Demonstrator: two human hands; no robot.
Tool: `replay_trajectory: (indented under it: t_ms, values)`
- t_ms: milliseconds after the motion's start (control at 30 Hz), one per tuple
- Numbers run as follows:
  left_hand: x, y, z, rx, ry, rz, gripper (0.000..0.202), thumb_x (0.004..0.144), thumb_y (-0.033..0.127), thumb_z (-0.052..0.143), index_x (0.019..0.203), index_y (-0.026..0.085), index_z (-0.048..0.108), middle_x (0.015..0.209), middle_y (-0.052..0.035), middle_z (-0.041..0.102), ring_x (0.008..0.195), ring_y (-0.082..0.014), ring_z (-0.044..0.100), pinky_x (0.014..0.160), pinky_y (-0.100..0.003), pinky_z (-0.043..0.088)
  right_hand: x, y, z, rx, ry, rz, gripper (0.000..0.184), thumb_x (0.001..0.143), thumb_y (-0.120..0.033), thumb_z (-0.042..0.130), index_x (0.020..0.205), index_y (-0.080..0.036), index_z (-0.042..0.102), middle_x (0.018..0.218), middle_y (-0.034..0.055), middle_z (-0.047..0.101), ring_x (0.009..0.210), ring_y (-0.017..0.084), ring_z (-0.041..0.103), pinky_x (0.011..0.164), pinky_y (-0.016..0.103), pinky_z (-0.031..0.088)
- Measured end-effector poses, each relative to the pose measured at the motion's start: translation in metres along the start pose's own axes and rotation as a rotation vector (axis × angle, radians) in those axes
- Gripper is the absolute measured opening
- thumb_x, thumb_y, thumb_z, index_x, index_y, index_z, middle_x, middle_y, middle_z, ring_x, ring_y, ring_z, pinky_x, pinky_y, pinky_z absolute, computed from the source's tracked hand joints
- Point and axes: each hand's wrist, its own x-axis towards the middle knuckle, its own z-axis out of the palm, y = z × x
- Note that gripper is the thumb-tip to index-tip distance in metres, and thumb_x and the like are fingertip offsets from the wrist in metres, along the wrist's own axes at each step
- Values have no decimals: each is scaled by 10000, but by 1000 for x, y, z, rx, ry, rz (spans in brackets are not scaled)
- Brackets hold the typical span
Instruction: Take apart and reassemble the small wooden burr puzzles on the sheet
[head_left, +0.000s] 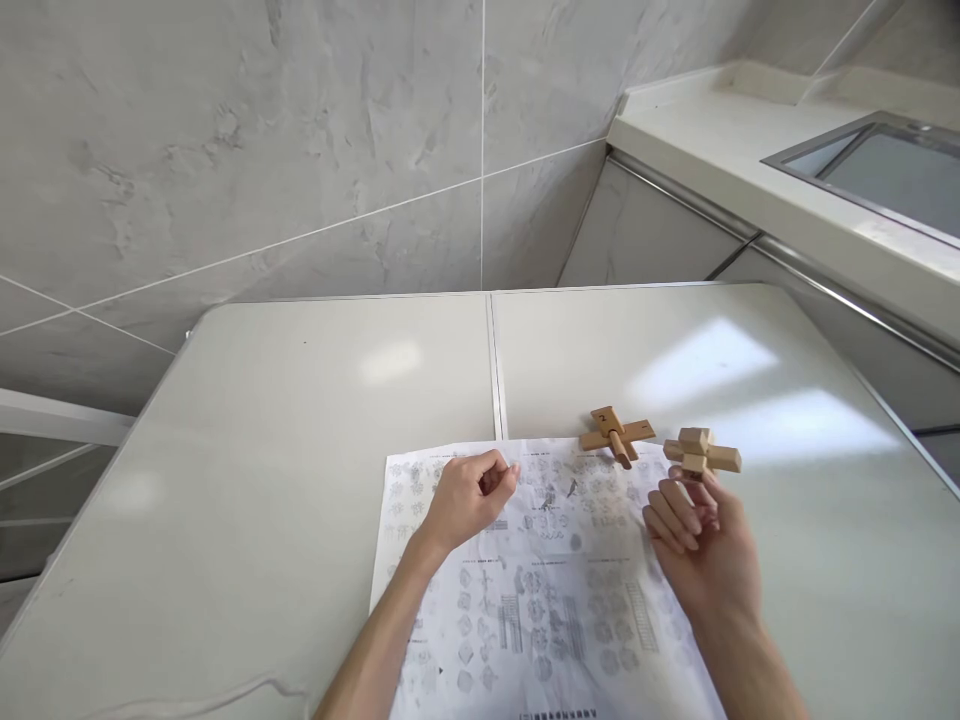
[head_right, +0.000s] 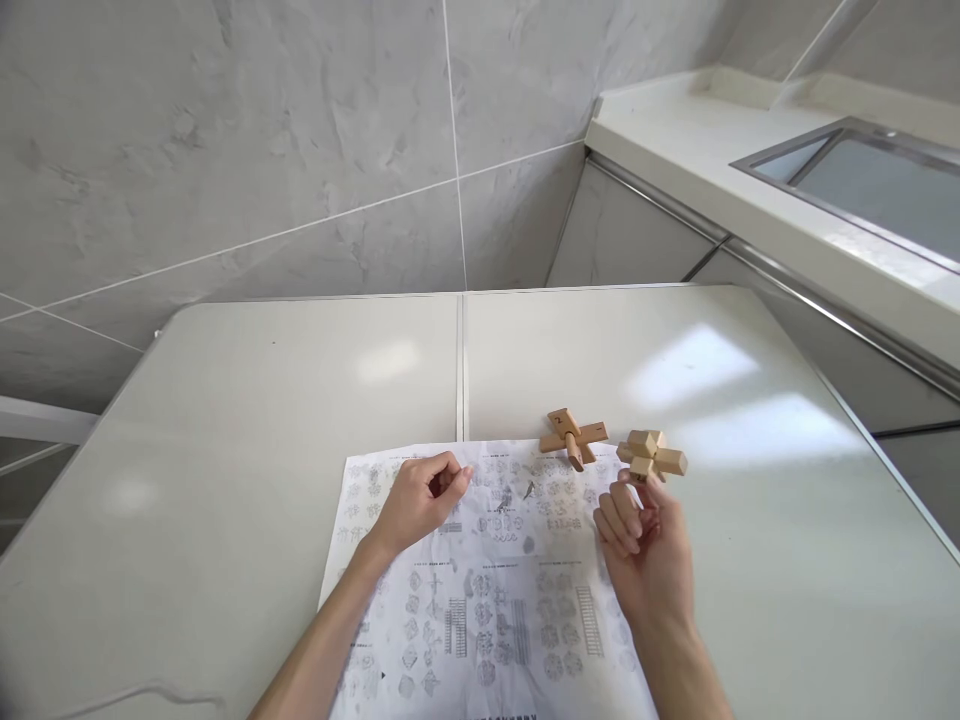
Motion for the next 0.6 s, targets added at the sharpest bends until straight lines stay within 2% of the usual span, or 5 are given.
replay_trajectory:
  t_ms: [133, 233, 300, 400, 600]
  values:
    - [-7, 5, 0, -67, -24, -35, 481, 1016, 506, 611, 672, 200, 471, 560, 72, 413, 517, -86, 354, 537, -234, 314, -19, 18, -3, -205, -182, -51, 321, 1013, -386, 676, 753, -207, 616, 541, -65, 369, 480, 96, 283, 479, 244, 345]
    - [-12, 11, 0, -221, -101, -73, 468, 970, 642, 652, 821, 199, 620, 733, 19, 608, 610, -110, 490, 586, -240, 407, -28, 38, -4, -320, -348, 45, 524, 1033, -485, 619, 606, -214, 484, 560, -39, 353, 522, 122, 284, 509, 294, 284]
    - [-14, 13, -2, -299, -203, -55, 560, 930, 750, 635, 1040, 206, 705, 1020, -65, 723, 828, -171, 623, 760, -285, 514, -31, 52, -3, -373, -446, 126, 526, 1040, -507, 604, 620, -211, 495, 572, -41, 349, 524, 122, 261, 508, 304, 227]
    - [-16, 14, -6, -405, -358, -21, 787, 862, 859, 604, 1332, 233, 687, 1369, -145, 678, 1176, -290, 646, 1052, -417, 507, -34, 67, 1, -420, -562, 224, 503, 1028, -524, 614, 649, -211, 512, 585, -42, 357, 533, 122, 272, 515, 300, 211]
    - [-22, 14, -16, -640, -511, 11, 760, 902, 817, 607, 1371, 226, 700, 1360, -162, 693, 1228, -345, 658, 1076, -491, 513, -32, 77, 25, -556, -711, 367, 444, 1021, -552, 641, 749, -212, 558, 567, -57, 383, 526, 120, 313, 516, 279, 272]
